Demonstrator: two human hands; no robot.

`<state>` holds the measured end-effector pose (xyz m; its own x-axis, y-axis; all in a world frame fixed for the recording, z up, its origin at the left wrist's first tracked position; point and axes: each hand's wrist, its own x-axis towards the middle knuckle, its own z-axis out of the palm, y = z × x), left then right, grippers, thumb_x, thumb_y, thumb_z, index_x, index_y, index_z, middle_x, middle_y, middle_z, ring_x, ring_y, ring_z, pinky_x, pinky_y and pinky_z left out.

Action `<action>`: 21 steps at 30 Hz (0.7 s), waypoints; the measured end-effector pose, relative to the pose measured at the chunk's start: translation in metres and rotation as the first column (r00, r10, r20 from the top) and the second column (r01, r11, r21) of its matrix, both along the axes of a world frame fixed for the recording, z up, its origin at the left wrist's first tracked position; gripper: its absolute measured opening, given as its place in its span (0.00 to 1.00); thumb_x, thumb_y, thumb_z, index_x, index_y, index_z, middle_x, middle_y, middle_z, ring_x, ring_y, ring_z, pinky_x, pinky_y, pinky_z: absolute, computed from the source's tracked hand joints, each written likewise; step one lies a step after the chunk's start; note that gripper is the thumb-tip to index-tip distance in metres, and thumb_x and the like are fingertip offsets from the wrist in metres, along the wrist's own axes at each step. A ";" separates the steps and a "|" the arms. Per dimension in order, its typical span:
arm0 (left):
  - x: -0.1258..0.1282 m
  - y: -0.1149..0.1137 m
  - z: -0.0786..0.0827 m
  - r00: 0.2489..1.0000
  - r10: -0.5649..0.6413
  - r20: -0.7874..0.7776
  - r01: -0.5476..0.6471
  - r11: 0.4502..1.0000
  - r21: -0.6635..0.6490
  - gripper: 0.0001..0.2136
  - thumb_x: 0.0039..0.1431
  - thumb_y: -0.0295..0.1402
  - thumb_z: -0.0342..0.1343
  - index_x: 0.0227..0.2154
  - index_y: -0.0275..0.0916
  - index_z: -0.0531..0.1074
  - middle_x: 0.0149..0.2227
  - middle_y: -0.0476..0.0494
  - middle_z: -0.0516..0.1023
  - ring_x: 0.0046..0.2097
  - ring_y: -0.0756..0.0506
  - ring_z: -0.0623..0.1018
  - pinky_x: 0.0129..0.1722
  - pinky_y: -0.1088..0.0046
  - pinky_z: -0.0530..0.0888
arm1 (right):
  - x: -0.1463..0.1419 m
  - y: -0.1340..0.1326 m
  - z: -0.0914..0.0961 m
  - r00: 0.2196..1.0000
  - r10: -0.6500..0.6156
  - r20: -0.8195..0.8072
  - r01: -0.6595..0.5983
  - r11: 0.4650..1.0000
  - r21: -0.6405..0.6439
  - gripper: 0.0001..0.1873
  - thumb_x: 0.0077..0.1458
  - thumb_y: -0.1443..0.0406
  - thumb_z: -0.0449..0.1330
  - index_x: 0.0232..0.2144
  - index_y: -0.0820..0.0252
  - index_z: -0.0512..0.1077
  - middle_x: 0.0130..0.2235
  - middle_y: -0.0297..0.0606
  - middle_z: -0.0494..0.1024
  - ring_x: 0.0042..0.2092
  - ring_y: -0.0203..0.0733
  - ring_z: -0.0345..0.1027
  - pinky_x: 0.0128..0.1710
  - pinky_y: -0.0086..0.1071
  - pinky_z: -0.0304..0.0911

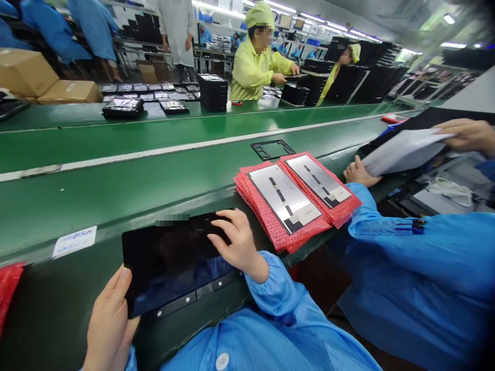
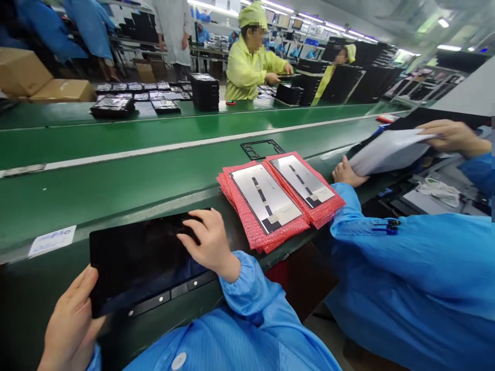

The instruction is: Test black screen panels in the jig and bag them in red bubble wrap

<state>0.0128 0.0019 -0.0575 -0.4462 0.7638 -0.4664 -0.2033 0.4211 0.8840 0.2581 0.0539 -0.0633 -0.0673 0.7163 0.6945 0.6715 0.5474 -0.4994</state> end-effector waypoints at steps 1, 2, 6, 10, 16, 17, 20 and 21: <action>-0.005 0.002 -0.002 0.998 0.026 0.049 -0.026 1.000 0.013 0.21 0.56 0.42 0.62 0.53 0.52 0.73 0.56 0.51 0.77 0.58 0.40 0.74 0.46 0.71 0.79 | 0.006 -0.005 0.001 0.997 -0.036 -0.072 0.034 0.999 -0.035 0.12 0.60 0.62 0.59 0.46 0.57 0.74 0.52 0.46 0.75 0.55 0.47 0.67 0.60 0.46 0.59; -0.009 0.005 -0.004 0.993 0.045 0.113 -0.049 0.998 0.036 0.20 0.56 0.41 0.62 0.53 0.52 0.74 0.56 0.52 0.76 0.58 0.41 0.74 0.46 0.71 0.79 | 0.013 -0.010 0.000 0.988 -0.073 -0.139 0.061 0.994 -0.087 0.14 0.60 0.63 0.59 0.48 0.57 0.73 0.53 0.47 0.74 0.56 0.48 0.67 0.59 0.46 0.61; -0.021 0.014 -0.018 0.926 0.063 0.372 -0.117 0.985 0.125 0.16 0.58 0.39 0.60 0.50 0.51 0.76 0.50 0.51 0.81 0.52 0.39 0.79 0.44 0.66 0.82 | 0.036 -0.027 -0.005 0.945 -0.028 -0.326 -0.109 0.912 -0.395 0.21 0.59 0.61 0.60 0.54 0.59 0.69 0.48 0.46 0.78 0.50 0.48 0.73 0.53 0.44 0.67; -0.026 0.019 -0.031 0.879 0.090 0.468 -0.185 0.969 0.162 0.13 0.59 0.35 0.58 0.47 0.48 0.78 0.44 0.50 0.83 0.48 0.40 0.81 0.44 0.65 0.82 | 0.043 -0.041 -0.007 0.880 0.181 -0.439 -0.436 0.674 -0.596 0.18 0.61 0.58 0.58 0.50 0.60 0.73 0.38 0.39 0.82 0.40 0.45 0.78 0.43 0.38 0.72; -0.026 0.019 -0.036 0.837 0.090 0.540 -0.221 0.958 0.184 0.13 0.61 0.32 0.57 0.48 0.44 0.78 0.44 0.47 0.83 0.46 0.42 0.82 0.46 0.68 0.80 | 0.038 -0.054 -0.008 0.829 0.187 -0.527 -0.512 0.633 -0.581 0.19 0.65 0.59 0.55 0.55 0.58 0.69 0.32 0.34 0.83 0.36 0.43 0.80 0.38 0.34 0.73; -0.026 0.019 -0.036 0.832 0.087 0.548 -0.222 0.957 0.185 0.14 0.61 0.32 0.56 0.48 0.43 0.77 0.44 0.47 0.83 0.46 0.42 0.82 0.46 0.68 0.80 | 0.037 -0.054 -0.009 0.834 0.195 -0.516 -0.507 0.641 -0.577 0.18 0.65 0.59 0.54 0.54 0.58 0.69 0.32 0.34 0.83 0.35 0.42 0.80 0.38 0.34 0.73; -0.025 0.018 -0.036 0.821 0.082 0.565 -0.218 0.960 0.176 0.14 0.62 0.33 0.56 0.50 0.43 0.76 0.44 0.47 0.83 0.47 0.43 0.82 0.47 0.70 0.79 | 0.038 -0.054 -0.011 0.845 0.224 -0.485 -0.498 0.660 -0.563 0.15 0.66 0.58 0.53 0.48 0.59 0.73 0.30 0.36 0.83 0.32 0.40 0.78 0.35 0.31 0.71; -0.025 0.018 -0.036 0.819 0.077 0.569 -0.214 0.960 0.178 0.14 0.62 0.33 0.55 0.50 0.43 0.76 0.44 0.46 0.83 0.47 0.43 0.82 0.47 0.70 0.79 | 0.038 -0.054 -0.012 0.843 0.225 -0.489 -0.502 0.658 -0.562 0.16 0.67 0.57 0.52 0.46 0.59 0.74 0.30 0.36 0.83 0.31 0.39 0.78 0.33 0.31 0.70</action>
<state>-0.0122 0.0196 -0.0935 -0.2801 0.8242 -0.4921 -0.7274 0.1523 0.6691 0.2962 -0.0006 -0.0756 -0.2805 0.9552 0.0943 0.1940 0.1526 -0.9691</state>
